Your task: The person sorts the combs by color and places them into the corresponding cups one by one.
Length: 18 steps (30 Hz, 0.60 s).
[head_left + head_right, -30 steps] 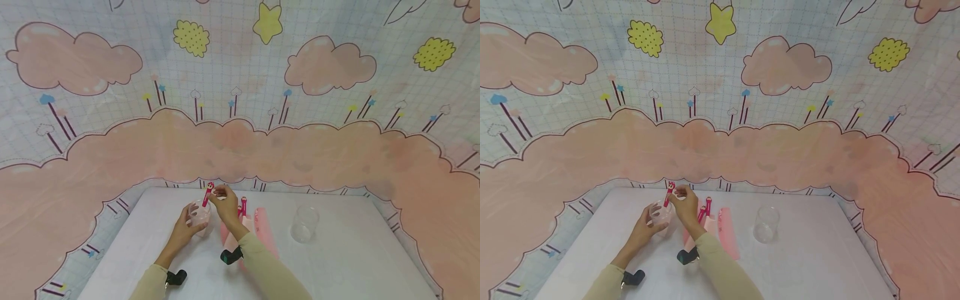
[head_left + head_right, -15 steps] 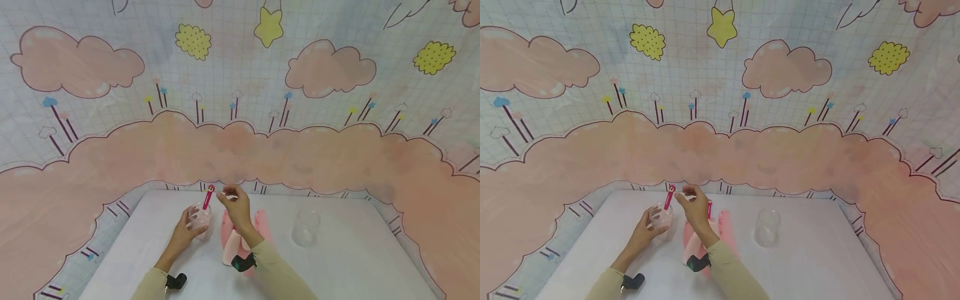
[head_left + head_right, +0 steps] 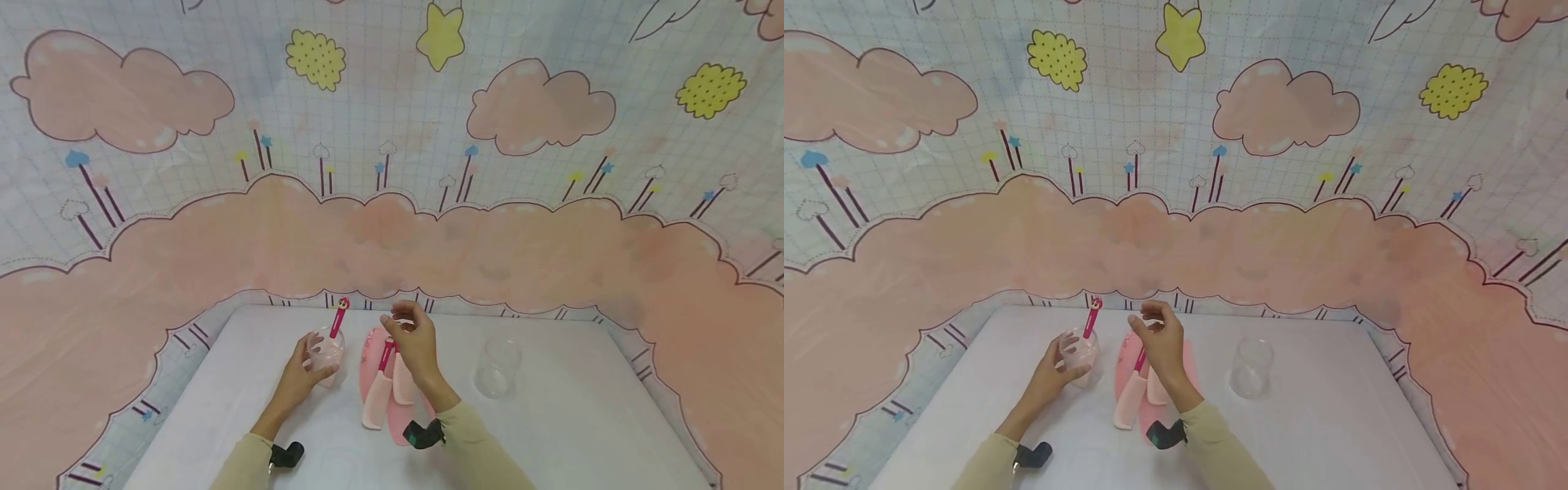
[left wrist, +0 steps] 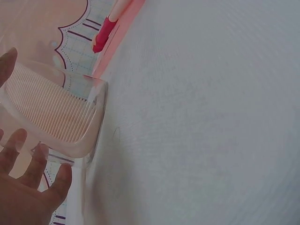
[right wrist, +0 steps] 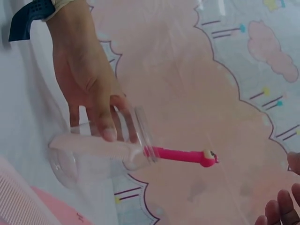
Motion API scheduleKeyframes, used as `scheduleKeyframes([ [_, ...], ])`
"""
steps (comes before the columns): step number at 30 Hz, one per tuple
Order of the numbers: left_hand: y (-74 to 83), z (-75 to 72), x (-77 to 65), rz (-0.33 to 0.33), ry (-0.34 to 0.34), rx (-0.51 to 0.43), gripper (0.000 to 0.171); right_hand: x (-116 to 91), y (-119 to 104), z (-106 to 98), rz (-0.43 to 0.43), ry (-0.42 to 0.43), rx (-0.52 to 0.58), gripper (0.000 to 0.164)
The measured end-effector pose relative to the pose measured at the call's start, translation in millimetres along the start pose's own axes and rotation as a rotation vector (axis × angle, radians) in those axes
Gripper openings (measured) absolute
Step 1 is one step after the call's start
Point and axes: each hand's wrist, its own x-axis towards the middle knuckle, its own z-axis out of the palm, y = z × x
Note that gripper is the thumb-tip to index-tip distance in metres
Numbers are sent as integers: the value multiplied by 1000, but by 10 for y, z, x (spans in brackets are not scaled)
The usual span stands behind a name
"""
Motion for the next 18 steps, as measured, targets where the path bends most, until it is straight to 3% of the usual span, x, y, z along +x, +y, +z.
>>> scheduleKeyframes([
  [15, 25, -4, -5, -18, -6, 4, 91, -11, 319, -214, 89, 62, -26, 24],
  [18, 24, -7, -4, -19, -6, 6, 92, 51, 556, -239, 120, 83, -29, 25],
])
